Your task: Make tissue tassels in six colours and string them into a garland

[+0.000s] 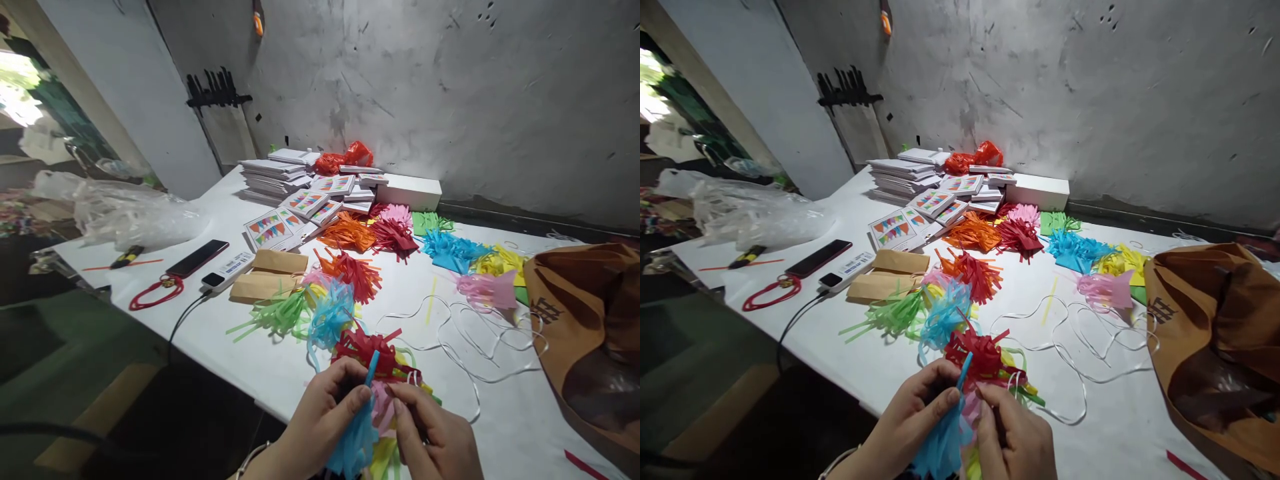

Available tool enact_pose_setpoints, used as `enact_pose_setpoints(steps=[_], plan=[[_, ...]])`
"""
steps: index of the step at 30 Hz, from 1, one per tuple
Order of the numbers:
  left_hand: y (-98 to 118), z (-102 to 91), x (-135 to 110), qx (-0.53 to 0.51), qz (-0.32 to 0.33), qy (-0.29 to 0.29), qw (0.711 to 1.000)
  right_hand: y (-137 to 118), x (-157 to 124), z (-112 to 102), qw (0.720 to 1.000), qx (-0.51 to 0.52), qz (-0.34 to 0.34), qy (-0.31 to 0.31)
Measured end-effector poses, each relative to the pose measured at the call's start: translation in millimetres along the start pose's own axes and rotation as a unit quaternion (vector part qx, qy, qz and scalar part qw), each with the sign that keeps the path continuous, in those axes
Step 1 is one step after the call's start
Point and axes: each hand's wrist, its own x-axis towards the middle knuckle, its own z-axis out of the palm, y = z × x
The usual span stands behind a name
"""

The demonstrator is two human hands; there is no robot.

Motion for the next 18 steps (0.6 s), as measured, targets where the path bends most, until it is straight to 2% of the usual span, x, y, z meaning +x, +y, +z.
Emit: enact_pose_setpoints(steps=[5, 11, 16, 18], plan=[[-2.5, 0.7, 0.7, 0.022, 0.003, 0.001, 1.000, 5.1, -1.2, 0.6, 1.000, -0.010, -0.018, 0.001], [-7.7, -0.7, -0.6, 0.069, 0.037, 0.006, 0.997, 12.8, -3.3, 0.9, 0.999, -0.043, -0.014, -0.025], [-9.7, -3.9, -1.2, 0.150, 0.104, -0.013, 0.983, 17.3, -5.4, 1.6, 0.993, -0.080, -0.071, -0.054], [-7.7, -4.9, -1.6, 0.196, 0.146, -0.038, 0.969, 19.5, -4.6, 0.6, 0.992, -0.076, -0.064, -0.072]])
